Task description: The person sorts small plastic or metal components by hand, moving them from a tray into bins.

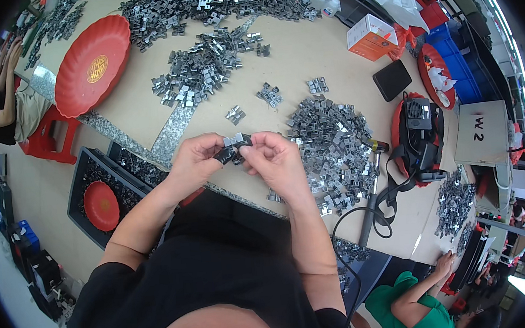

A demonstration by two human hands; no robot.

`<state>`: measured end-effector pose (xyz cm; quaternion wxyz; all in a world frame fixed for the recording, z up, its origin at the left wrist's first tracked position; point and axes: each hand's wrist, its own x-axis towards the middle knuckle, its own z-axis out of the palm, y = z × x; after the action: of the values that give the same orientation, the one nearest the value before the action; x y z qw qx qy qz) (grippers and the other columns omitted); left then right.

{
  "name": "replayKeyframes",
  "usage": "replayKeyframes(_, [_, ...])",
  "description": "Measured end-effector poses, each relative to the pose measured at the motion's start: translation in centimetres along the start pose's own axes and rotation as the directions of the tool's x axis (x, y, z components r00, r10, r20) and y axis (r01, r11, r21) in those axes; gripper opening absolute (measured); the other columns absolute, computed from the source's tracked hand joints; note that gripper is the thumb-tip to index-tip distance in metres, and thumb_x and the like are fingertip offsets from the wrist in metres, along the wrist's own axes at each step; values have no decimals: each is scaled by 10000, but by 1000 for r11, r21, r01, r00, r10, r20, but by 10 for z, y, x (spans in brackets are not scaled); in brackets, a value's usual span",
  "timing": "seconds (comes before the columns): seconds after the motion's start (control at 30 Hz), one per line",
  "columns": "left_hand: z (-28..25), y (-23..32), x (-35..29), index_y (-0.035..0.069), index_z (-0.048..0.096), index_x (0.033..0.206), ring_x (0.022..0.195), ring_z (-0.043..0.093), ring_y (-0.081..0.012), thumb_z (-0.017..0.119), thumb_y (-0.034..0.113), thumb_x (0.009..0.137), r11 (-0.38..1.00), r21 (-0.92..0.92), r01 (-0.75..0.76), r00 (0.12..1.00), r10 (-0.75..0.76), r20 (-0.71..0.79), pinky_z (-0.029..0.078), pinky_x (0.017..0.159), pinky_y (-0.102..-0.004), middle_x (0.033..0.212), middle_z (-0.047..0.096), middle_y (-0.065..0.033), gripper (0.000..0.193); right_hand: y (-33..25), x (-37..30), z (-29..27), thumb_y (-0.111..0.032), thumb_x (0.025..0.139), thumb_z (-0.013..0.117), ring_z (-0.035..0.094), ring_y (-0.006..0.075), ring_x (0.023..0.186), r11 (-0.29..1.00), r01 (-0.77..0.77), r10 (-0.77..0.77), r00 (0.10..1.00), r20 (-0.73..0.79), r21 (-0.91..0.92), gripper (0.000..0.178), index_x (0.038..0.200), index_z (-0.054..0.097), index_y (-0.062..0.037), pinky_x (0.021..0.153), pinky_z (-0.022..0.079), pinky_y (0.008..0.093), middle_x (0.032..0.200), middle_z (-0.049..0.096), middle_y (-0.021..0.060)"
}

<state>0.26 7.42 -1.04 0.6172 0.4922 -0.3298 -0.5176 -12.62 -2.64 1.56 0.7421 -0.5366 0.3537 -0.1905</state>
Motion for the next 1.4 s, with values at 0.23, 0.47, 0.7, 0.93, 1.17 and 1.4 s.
replayKeyframes(0.23, [5,-2,3,-44,562,835,701,476,-45,444,-118,640,997,-30,-77,997,76,-9,373,613,-195,770,504,6,240,2,-2,-7,-109,752,608,503,41,504,996,6,-5,1000,12,-88,145,822,550,5,440,360,150,601,554,7])
replayKeyframes(0.47, [-19,20,35,12,560,913,833,495,-238,479,-57,619,334,859,-387,877,420,233,417,714,-280,950,536,-114,313,-11,21,-18,-121,722,596,541,197,535,615,309,-465,885,-17,-725,132,778,610,-2,508,421,257,610,558,113])
replayKeyframes(0.7, [-15,18,63,6,509,926,879,482,-302,479,-21,635,238,909,-342,928,235,288,395,765,-361,903,522,-148,294,-28,28,-27,-167,697,587,552,311,708,303,173,-458,889,16,-937,179,784,604,-12,637,435,372,750,560,157])
replayKeyframes(0.93, [-41,0,50,-66,424,1065,781,452,-203,426,-102,613,466,871,-155,958,286,17,395,718,-273,956,418,-117,454,-11,85,-20,-86,605,549,585,267,720,181,180,-488,870,71,-967,185,777,567,-20,596,468,356,765,580,154])
replayKeyframes(1.17, [-38,-13,60,-48,386,1103,746,459,-134,431,-82,678,771,635,-45,970,185,-157,390,682,-227,880,463,-68,428,4,77,-16,-129,570,556,569,216,689,38,131,-605,792,82,-991,107,605,607,-42,512,442,307,713,576,110])
replayKeyframes(1.4, [-82,-26,77,8,426,992,662,470,-104,433,-86,697,972,233,9,999,-1,-32,391,592,-211,866,499,-52,310,8,79,-18,-109,573,562,566,220,694,119,229,-690,718,86,-966,108,643,596,-34,526,446,325,792,543,138])
